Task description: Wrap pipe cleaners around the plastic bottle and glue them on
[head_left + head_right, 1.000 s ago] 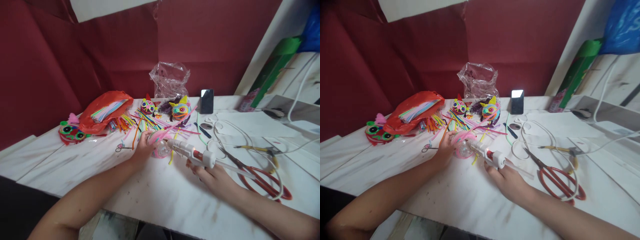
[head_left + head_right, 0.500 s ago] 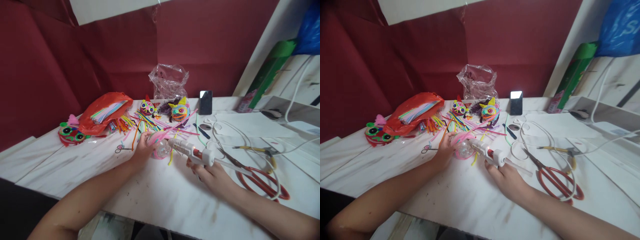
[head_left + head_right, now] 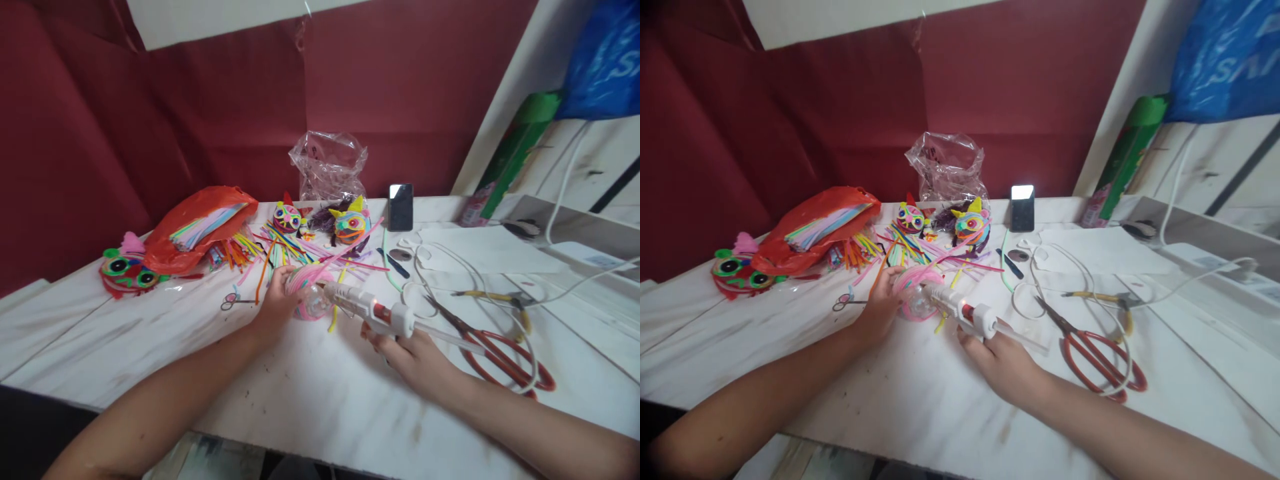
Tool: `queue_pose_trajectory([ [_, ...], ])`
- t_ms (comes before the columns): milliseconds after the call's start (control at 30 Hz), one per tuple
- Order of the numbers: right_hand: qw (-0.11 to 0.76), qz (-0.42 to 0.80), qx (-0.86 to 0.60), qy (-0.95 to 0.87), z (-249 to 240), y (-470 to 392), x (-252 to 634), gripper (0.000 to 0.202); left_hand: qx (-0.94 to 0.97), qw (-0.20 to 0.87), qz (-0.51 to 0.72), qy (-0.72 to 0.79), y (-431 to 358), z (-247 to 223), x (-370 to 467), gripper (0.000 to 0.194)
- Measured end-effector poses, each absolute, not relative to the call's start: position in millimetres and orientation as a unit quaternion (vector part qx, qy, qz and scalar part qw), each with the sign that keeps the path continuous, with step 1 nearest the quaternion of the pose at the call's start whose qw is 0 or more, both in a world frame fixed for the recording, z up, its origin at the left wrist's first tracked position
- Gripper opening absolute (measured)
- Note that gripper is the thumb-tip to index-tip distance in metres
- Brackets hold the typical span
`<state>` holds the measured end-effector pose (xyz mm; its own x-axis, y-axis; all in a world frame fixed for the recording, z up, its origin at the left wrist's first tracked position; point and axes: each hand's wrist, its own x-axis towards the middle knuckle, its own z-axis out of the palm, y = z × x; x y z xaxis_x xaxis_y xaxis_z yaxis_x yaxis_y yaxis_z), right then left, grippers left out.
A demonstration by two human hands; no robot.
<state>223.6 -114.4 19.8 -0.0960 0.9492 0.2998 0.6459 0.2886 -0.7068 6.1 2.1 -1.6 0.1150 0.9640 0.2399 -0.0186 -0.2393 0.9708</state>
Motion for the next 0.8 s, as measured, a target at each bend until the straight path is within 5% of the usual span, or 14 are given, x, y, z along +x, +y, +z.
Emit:
queue_pose_trajectory([
  [800,0.395,0.199,-0.552,-0.707,29,-117,218,0.031,0.583,0.460,0.534,0.405,-5,8,10,0.048],
])
